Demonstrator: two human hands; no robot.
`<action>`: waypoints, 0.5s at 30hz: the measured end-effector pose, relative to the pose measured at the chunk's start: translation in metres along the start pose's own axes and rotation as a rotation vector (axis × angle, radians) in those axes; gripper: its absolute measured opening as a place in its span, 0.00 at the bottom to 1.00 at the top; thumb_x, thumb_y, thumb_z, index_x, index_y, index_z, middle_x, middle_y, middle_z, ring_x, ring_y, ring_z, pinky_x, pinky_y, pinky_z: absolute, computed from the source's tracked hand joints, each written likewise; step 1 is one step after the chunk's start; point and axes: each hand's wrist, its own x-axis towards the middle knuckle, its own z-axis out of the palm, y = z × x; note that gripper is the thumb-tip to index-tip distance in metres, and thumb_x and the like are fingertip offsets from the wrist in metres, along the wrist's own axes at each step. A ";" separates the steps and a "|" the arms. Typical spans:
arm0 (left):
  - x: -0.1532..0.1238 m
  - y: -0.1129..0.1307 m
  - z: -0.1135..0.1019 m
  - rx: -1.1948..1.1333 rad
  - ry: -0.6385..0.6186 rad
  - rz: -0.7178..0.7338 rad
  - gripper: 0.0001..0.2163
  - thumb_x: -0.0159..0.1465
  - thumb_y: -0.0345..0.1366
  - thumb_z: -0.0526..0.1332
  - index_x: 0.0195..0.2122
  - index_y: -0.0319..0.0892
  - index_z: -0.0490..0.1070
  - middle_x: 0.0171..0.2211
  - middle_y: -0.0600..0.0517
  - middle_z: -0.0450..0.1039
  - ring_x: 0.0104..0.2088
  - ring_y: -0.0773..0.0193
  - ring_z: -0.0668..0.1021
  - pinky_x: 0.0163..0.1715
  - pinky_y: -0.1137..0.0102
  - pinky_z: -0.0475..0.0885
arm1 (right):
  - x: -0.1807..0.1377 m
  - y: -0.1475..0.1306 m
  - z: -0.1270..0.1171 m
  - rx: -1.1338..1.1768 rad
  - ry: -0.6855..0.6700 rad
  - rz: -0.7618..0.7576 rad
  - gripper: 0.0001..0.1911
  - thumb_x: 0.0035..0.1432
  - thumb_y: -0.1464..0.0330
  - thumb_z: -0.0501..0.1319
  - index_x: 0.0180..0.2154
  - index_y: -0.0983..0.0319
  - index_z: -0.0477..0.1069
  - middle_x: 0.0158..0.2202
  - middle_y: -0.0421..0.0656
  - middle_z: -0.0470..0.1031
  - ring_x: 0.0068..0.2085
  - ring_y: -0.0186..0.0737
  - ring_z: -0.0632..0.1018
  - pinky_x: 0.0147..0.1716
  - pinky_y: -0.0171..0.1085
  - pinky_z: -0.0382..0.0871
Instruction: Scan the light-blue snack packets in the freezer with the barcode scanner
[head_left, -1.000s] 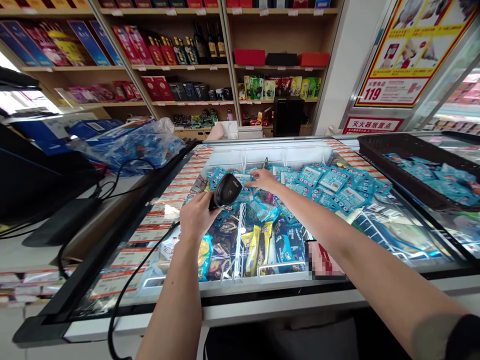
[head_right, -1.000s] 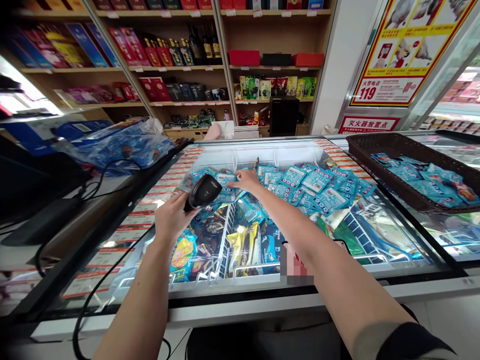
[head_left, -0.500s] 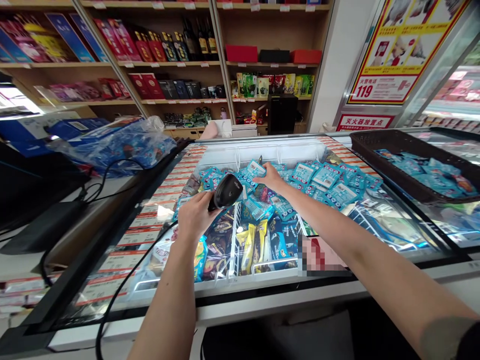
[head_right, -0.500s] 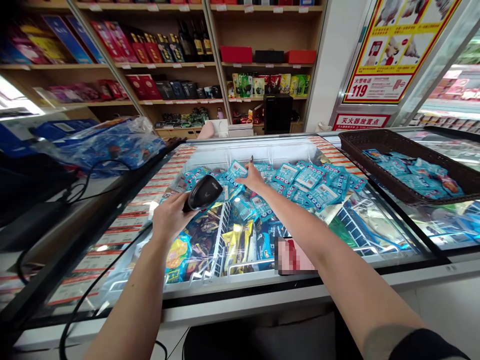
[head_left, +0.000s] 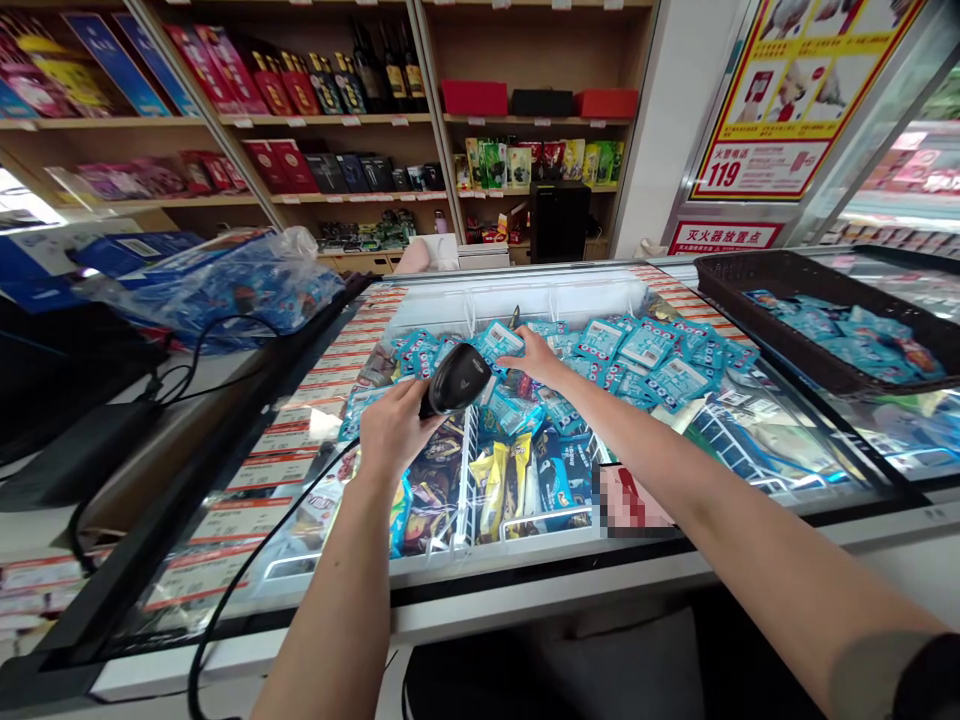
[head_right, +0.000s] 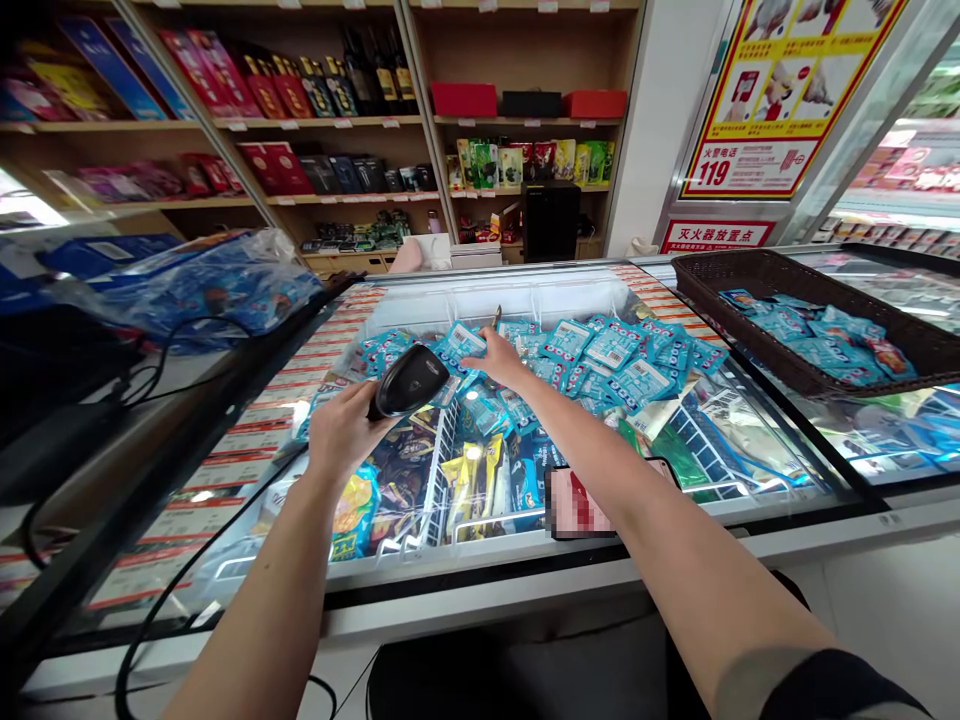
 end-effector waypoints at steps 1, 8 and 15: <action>0.000 0.000 0.000 0.004 -0.001 -0.002 0.16 0.60 0.46 0.60 0.46 0.43 0.72 0.42 0.46 0.77 0.42 0.53 0.79 0.31 0.67 0.64 | 0.000 0.000 0.000 -0.005 0.001 -0.003 0.23 0.48 0.55 0.68 0.40 0.59 0.64 0.37 0.39 0.73 0.38 0.40 0.73 0.37 0.36 0.64; 0.000 0.000 -0.001 -0.006 0.000 -0.009 0.16 0.61 0.47 0.59 0.44 0.42 0.72 0.41 0.46 0.77 0.42 0.53 0.79 0.31 0.68 0.63 | -0.002 -0.001 0.000 0.000 0.004 -0.018 0.23 0.48 0.54 0.68 0.39 0.59 0.64 0.37 0.39 0.73 0.37 0.40 0.73 0.37 0.36 0.63; 0.000 -0.005 0.000 0.005 0.021 -0.063 0.20 0.60 0.49 0.60 0.49 0.43 0.72 0.43 0.46 0.77 0.43 0.53 0.78 0.31 0.67 0.63 | 0.003 -0.008 -0.005 0.030 0.054 0.047 0.31 0.44 0.60 0.70 0.48 0.61 0.63 0.45 0.43 0.73 0.41 0.40 0.74 0.42 0.38 0.65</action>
